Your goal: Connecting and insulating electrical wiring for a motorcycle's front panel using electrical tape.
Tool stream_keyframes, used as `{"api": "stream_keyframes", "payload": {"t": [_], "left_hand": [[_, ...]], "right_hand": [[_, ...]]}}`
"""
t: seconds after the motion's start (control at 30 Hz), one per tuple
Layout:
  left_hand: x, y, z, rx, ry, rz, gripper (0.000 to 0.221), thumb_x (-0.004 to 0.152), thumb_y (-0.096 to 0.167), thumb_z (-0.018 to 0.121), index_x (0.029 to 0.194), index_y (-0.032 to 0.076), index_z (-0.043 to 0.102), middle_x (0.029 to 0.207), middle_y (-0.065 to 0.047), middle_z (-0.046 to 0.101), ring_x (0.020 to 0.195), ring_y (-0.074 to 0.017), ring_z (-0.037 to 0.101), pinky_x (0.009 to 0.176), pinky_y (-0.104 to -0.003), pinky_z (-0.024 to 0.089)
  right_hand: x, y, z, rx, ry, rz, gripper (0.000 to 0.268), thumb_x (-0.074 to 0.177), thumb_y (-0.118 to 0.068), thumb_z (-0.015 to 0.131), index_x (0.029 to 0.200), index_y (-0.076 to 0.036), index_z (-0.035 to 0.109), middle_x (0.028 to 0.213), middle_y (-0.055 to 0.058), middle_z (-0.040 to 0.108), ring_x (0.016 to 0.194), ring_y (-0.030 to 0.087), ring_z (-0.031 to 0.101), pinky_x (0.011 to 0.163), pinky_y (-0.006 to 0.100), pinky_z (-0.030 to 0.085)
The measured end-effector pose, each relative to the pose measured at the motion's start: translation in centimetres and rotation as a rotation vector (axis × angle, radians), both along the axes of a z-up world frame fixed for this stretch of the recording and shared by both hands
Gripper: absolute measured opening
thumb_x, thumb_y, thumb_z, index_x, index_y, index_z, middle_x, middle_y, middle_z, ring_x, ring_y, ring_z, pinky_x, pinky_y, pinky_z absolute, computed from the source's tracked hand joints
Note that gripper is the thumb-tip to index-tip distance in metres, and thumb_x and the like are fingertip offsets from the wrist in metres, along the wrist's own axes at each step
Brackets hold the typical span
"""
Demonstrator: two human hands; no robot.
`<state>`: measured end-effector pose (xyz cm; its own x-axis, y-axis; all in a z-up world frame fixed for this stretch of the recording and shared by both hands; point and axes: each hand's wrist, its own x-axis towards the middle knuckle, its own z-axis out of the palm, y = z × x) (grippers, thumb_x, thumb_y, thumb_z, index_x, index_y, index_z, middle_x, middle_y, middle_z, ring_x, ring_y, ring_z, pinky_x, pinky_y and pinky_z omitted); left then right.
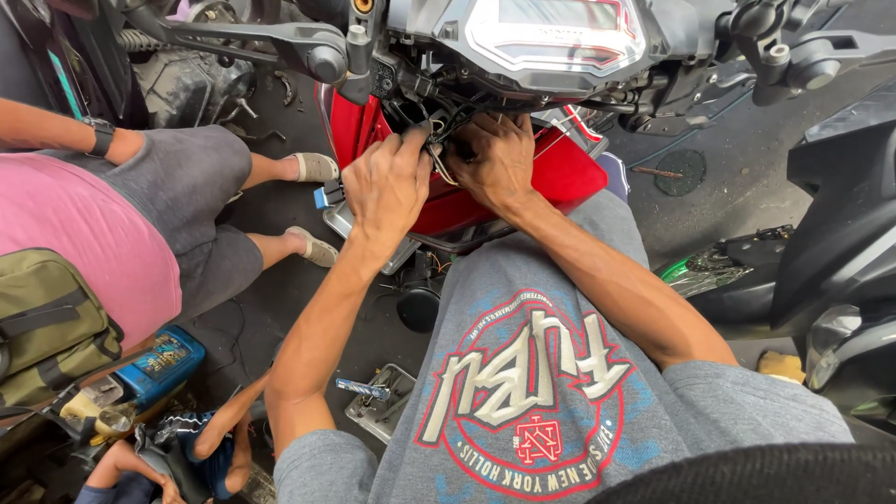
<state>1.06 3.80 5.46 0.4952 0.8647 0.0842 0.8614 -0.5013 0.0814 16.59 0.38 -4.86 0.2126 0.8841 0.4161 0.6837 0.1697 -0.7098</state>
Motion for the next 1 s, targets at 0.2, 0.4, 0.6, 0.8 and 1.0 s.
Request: {"api": "stream_keyframes", "payload": {"t": [0.2, 0.4, 0.6, 0.8, 1.0], "left_hand": [[-1.1, 3.0, -1.9, -0.640, 0.068, 0.289, 0.018, 0.085, 0.044, 0.068, 0.099, 0.040, 0.077, 0.078, 0.003, 0.074, 0.087, -0.0344, 0.074, 0.073, -0.051, 0.057], [-4.2, 2.2, -7.0, -1.001, -0.594, 0.477, 0.019, 0.094, 0.028, 0.072, 0.097, 0.011, 0.079, 0.065, 0.001, 0.063, 0.069, -0.0087, 0.051, 0.065, -0.025, 0.048], [-2.5, 1.9, -4.3, -1.154, -0.818, 0.548, 0.020, 0.096, 0.022, 0.076, 0.098, 0.002, 0.074, 0.058, 0.009, 0.050, 0.050, 0.0033, 0.040, 0.046, -0.011, 0.031], [-1.9, 1.1, -4.1, -1.071, -0.887, 0.554, 0.019, 0.094, 0.021, 0.081, 0.098, 0.002, 0.077, 0.069, -0.001, 0.067, 0.064, -0.0027, 0.054, 0.059, -0.016, 0.048], [-2.3, 0.9, -4.6, -1.012, -0.901, 0.551, 0.023, 0.092, 0.023, 0.083, 0.103, 0.003, 0.078, 0.081, -0.005, 0.073, 0.080, -0.0064, 0.060, 0.077, -0.024, 0.057]], "right_hand": [[0.4, -0.3, -0.3, -0.058, 0.143, 0.026, 0.015, 0.074, -0.028, 0.081, 0.076, -0.016, 0.072, 0.068, 0.003, 0.064, 0.069, 0.032, 0.066, 0.070, 0.044, 0.040], [0.5, -0.6, -1.0, 0.021, 0.102, 0.045, 0.010, 0.080, -0.029, 0.077, 0.079, -0.020, 0.074, 0.072, 0.000, 0.064, 0.073, 0.027, 0.065, 0.075, 0.043, 0.040], [0.2, -0.3, -1.4, 0.068, 0.004, 0.067, 0.017, 0.087, -0.035, 0.077, 0.079, -0.021, 0.071, 0.073, -0.001, 0.061, 0.076, 0.024, 0.063, 0.082, 0.046, 0.040], [0.1, -0.2, -0.8, 0.070, -0.058, 0.052, 0.021, 0.085, -0.033, 0.076, 0.077, -0.019, 0.064, 0.073, -0.001, 0.059, 0.075, 0.025, 0.062, 0.081, 0.047, 0.038], [1.3, -0.4, 0.4, -0.083, -0.074, 0.142, 0.011, 0.080, -0.031, 0.075, 0.083, -0.022, 0.071, 0.073, -0.002, 0.067, 0.080, 0.024, 0.068, 0.089, 0.051, 0.035]]}}
